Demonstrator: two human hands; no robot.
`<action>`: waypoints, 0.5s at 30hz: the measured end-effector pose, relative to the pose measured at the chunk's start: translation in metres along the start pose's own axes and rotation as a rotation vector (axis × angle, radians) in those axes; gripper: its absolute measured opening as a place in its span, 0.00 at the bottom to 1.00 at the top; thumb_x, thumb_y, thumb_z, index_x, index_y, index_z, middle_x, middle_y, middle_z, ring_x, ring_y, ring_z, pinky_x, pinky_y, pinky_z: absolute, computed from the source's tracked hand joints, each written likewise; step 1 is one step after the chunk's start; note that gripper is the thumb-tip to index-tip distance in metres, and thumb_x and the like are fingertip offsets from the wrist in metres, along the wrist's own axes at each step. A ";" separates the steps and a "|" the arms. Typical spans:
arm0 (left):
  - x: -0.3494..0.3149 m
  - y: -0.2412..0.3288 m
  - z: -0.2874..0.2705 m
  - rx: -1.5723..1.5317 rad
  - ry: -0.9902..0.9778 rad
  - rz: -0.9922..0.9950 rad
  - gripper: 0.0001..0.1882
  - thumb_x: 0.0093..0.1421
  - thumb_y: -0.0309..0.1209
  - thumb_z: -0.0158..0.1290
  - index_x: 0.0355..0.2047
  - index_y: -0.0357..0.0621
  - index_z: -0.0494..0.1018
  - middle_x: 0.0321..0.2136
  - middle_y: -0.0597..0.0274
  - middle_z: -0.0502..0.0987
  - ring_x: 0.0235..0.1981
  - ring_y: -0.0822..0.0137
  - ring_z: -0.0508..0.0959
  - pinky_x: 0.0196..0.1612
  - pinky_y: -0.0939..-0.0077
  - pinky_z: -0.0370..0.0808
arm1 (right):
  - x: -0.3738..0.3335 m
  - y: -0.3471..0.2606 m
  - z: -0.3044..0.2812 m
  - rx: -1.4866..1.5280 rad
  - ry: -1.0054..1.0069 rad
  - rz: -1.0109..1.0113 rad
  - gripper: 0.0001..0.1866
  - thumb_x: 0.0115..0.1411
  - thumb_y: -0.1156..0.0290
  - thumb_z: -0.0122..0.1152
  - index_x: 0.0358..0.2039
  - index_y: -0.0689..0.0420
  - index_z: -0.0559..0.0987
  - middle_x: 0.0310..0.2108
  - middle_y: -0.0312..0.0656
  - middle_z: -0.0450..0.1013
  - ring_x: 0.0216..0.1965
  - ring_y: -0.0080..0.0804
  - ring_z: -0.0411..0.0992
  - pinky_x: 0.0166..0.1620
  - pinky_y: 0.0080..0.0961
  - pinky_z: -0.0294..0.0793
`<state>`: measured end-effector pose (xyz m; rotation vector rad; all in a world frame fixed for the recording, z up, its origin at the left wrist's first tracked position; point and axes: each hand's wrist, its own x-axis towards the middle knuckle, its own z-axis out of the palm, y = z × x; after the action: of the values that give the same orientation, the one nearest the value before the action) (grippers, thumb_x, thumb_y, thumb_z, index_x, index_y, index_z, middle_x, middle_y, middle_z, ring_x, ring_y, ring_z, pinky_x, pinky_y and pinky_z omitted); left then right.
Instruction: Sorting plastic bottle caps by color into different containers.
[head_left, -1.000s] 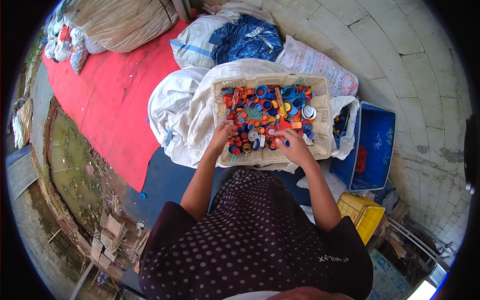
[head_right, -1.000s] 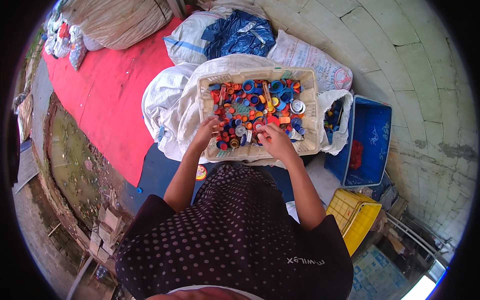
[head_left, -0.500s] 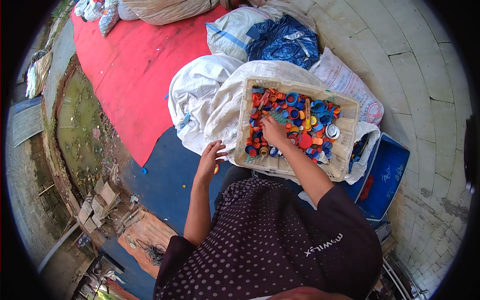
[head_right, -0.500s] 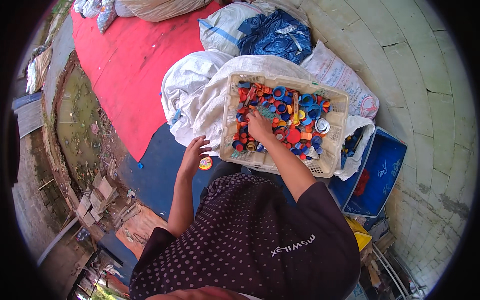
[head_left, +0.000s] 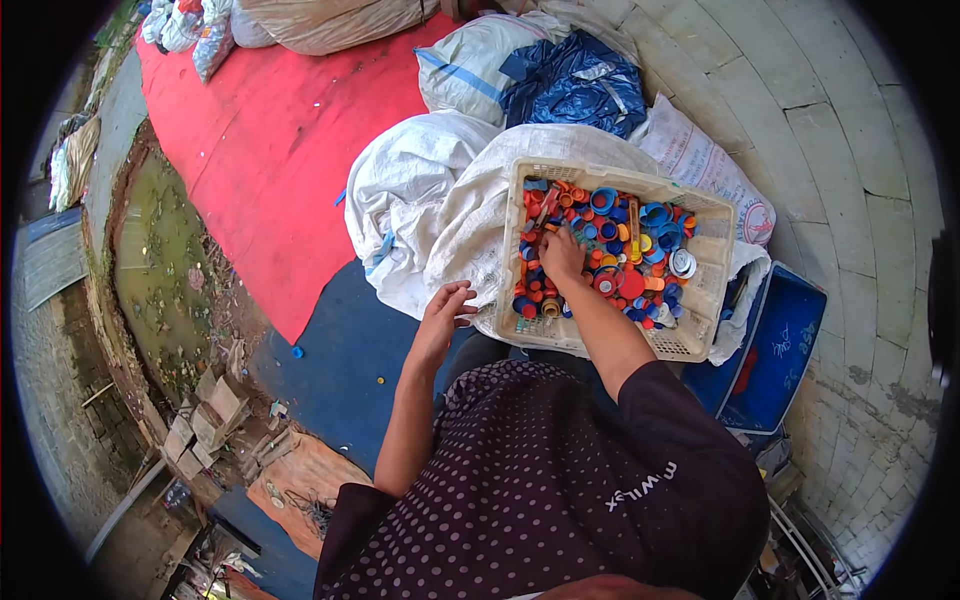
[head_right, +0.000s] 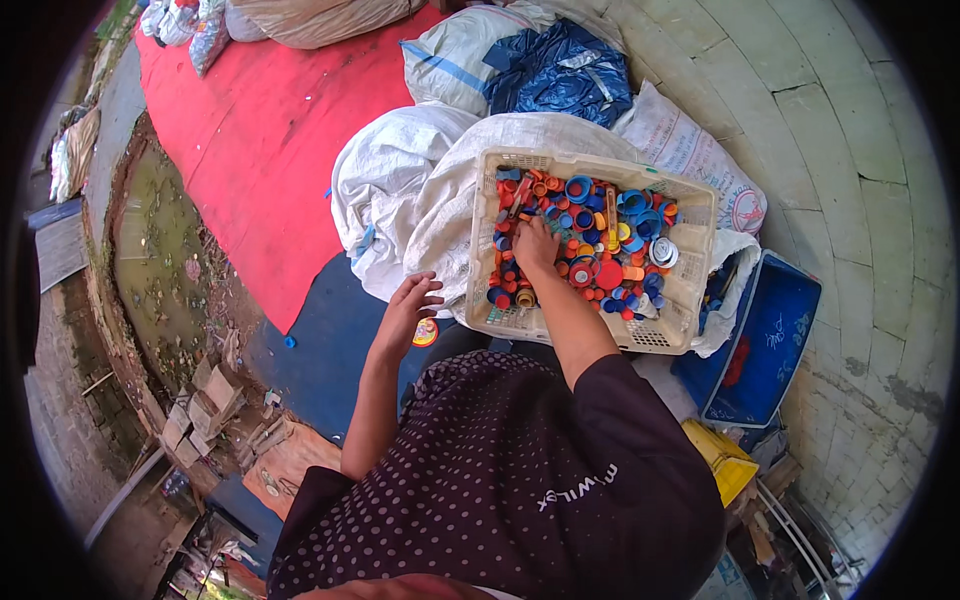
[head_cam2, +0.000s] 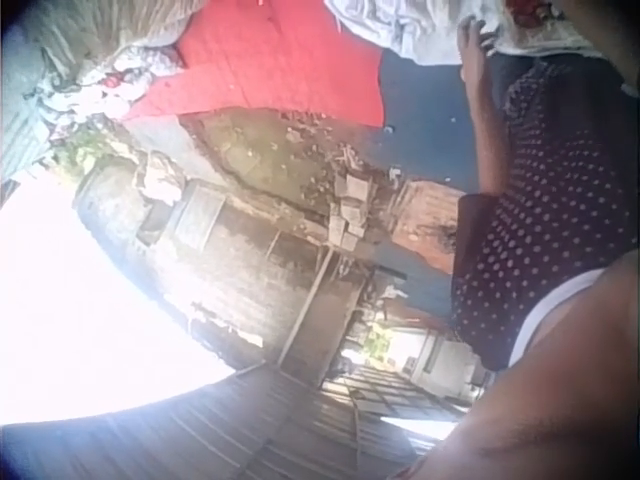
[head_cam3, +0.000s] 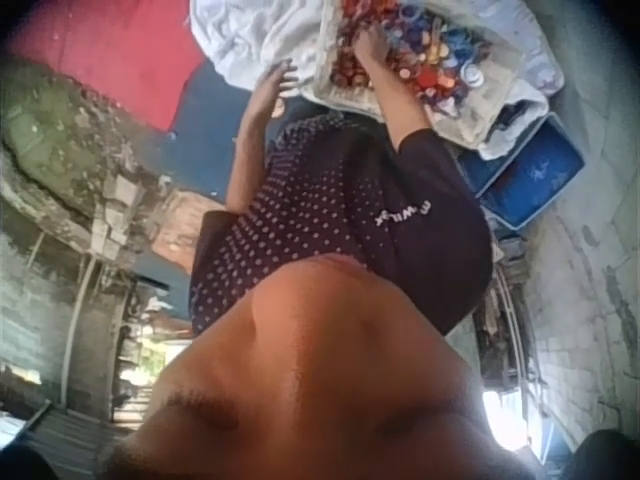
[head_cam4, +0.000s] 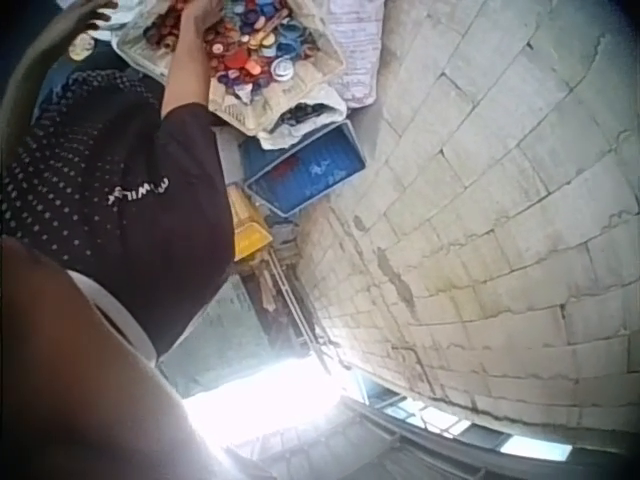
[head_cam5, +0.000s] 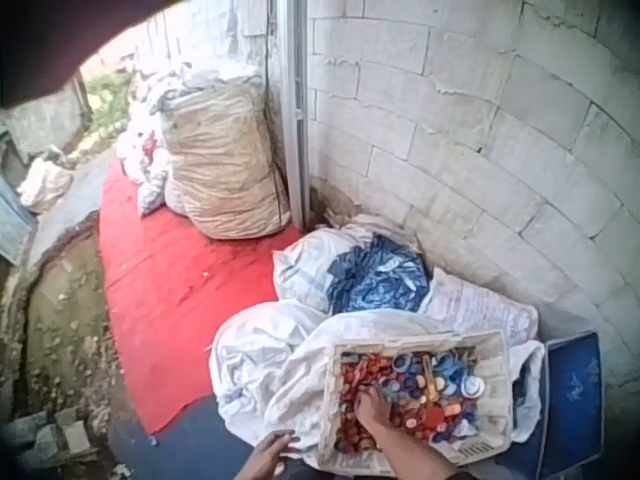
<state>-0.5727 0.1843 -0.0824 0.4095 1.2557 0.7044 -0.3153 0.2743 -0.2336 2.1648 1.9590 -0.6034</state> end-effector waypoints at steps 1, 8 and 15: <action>0.007 0.006 0.005 0.013 -0.014 0.005 0.23 0.67 0.43 0.47 0.56 0.42 0.67 0.46 0.64 0.75 0.41 0.72 0.74 0.45 0.75 0.69 | -0.003 0.005 -0.008 0.091 0.120 -0.110 0.13 0.55 0.63 0.64 0.39 0.51 0.76 0.43 0.39 0.68 0.47 0.40 0.70 0.47 0.47 0.65; 0.037 0.015 0.049 0.258 -0.272 -0.001 0.28 0.65 0.41 0.54 0.60 0.39 0.64 0.43 0.65 0.77 0.41 0.75 0.74 0.46 0.77 0.70 | -0.072 0.014 -0.108 0.386 0.595 -0.715 0.10 0.55 0.74 0.63 0.36 0.53 0.73 0.31 0.37 0.70 0.34 0.39 0.70 0.40 0.34 0.66; 0.040 0.016 0.124 0.113 -0.590 0.089 0.22 0.63 0.33 0.57 0.53 0.34 0.71 0.42 0.64 0.78 0.42 0.76 0.75 0.47 0.82 0.72 | -0.142 0.025 -0.131 0.465 0.722 -0.593 0.15 0.52 0.79 0.64 0.39 0.55 0.71 0.33 0.39 0.73 0.34 0.40 0.72 0.39 0.34 0.67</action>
<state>-0.4520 0.2348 -0.0668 0.7109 0.7214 0.5323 -0.2745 0.1905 -0.0621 2.2309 3.1862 -0.3940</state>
